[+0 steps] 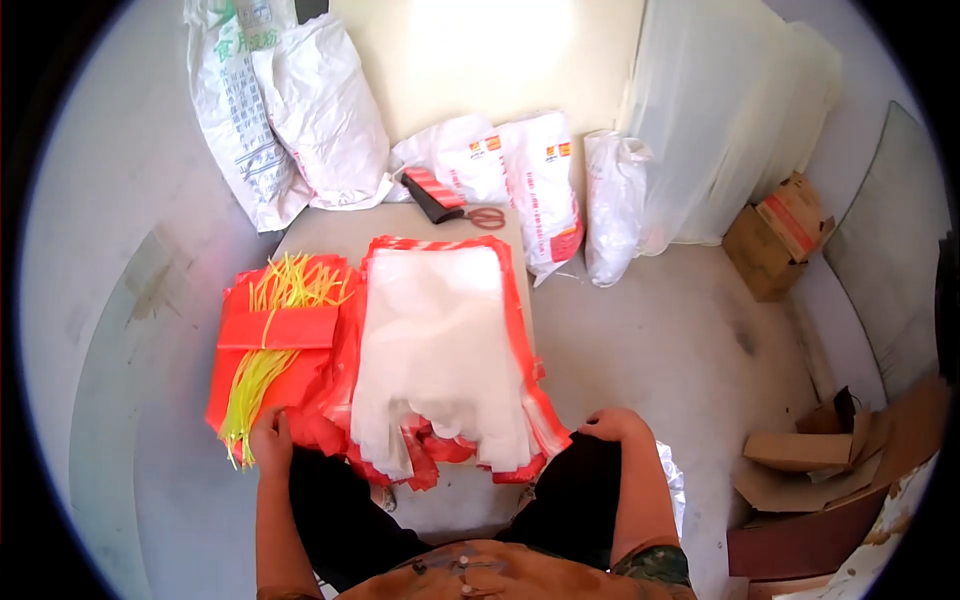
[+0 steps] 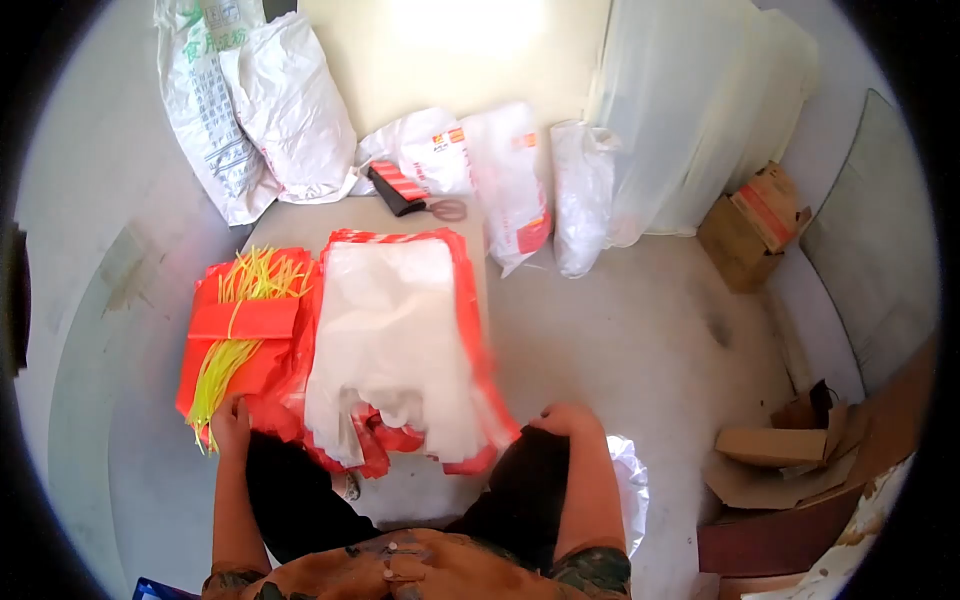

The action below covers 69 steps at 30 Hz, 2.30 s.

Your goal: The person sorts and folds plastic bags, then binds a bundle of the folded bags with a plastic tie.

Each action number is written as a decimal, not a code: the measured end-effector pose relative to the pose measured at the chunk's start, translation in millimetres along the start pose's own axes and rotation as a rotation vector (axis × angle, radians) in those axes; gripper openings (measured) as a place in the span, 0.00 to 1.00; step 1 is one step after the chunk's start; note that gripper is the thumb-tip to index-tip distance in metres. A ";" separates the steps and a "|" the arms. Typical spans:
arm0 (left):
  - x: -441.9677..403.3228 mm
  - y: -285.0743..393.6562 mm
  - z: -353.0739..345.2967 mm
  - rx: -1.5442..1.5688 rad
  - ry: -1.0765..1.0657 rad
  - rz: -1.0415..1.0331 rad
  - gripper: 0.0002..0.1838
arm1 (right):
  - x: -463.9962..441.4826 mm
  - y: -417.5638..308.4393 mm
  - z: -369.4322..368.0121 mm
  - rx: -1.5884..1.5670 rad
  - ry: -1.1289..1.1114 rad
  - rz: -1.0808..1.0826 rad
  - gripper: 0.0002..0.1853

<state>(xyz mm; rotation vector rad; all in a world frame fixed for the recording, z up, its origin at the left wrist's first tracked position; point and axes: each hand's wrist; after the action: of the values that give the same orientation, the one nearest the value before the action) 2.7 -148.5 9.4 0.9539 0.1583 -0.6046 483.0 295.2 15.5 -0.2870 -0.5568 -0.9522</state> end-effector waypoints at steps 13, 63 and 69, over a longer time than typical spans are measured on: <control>-3.2 -29.8 4.8 -0.143 -0.076 -0.011 0.12 | 81.5 3.5 10.3 0.028 0.238 0.018 0.28; -5.7 -2.1 -0.8 -0.163 -0.532 0.089 0.18 | 14.6 -76.5 2.4 -0.013 0.578 -0.078 0.17; 0.8 -16.2 26.1 -0.188 -0.478 0.157 0.14 | 15.0 -78.5 6.1 -0.026 0.542 -0.082 0.20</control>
<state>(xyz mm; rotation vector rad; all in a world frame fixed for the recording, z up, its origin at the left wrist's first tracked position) -9.0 -176.8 12.6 0.6133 -0.2798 -0.6436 422.6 244.0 28.3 -0.0210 -0.0587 -1.0654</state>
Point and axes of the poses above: each hand's wrist, its own x-axis away from the middle knuckle, its own z-axis out of the back of the hand, y = z × x, and after that the axes turned 13 degrees about x, right-handed
